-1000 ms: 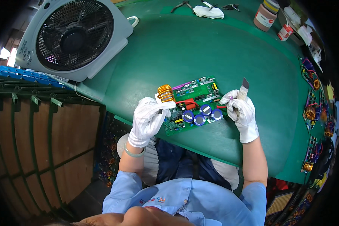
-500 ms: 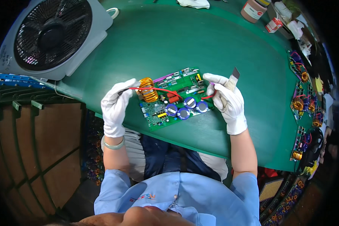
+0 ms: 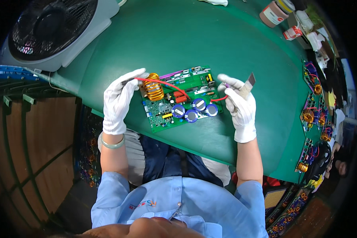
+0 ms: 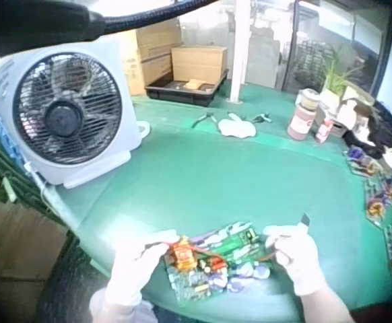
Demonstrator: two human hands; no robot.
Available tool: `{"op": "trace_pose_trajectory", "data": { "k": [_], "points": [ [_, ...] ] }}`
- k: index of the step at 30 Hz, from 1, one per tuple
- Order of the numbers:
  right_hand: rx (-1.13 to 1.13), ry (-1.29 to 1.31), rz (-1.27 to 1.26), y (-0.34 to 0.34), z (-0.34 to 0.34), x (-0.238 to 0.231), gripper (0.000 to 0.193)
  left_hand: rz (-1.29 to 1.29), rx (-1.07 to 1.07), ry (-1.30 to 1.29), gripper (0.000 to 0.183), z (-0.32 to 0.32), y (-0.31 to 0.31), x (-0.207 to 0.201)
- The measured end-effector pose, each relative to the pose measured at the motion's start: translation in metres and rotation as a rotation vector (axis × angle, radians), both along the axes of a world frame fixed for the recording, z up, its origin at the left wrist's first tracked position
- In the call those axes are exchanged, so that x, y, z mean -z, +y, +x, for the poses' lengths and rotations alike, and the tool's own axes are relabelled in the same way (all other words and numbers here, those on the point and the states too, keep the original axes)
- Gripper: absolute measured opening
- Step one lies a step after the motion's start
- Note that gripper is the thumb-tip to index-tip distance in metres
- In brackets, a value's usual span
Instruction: The person cleans the surface of green circuit boards using a small metal scraper. They hold the board with one hand and scrape the surface with the other, flipping the board over to clean both sides. The person handles multiple boards sequentially, placing them on a green workbench after cleaning.
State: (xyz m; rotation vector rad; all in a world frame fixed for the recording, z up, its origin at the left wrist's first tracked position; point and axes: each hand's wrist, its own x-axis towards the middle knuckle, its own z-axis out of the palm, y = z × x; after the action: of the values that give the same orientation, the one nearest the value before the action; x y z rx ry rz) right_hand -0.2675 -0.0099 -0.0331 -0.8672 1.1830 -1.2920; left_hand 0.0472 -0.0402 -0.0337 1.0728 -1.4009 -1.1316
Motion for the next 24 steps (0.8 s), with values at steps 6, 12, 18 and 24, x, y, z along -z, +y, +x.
{"op": "trace_pose_trajectory", "data": {
  "k": [6, 12, 18, 24],
  "points": [
    [0.117, 0.315, -0.382, 0.012, -0.003, 0.009, 0.026, 0.050, 0.018, -0.035, 0.026, 0.008, -0.003, 0.001],
    [-0.214, 0.910, -0.687, 0.015, 0.014, -0.007, 0.025, -0.166, -0.083, -0.142, 0.021, 0.011, -0.012, 0.014],
    [-0.300, 1.009, -0.685, 0.010, 0.019, -0.005, 0.043, -0.148, -0.048, -0.303, 0.022, 0.023, -0.013, 0.011],
    [-0.205, 1.093, -0.616, 0.017, 0.020, -0.001, 0.056, -0.221, -0.104, -0.184, 0.024, 0.022, -0.015, 0.013]
  ]
}}
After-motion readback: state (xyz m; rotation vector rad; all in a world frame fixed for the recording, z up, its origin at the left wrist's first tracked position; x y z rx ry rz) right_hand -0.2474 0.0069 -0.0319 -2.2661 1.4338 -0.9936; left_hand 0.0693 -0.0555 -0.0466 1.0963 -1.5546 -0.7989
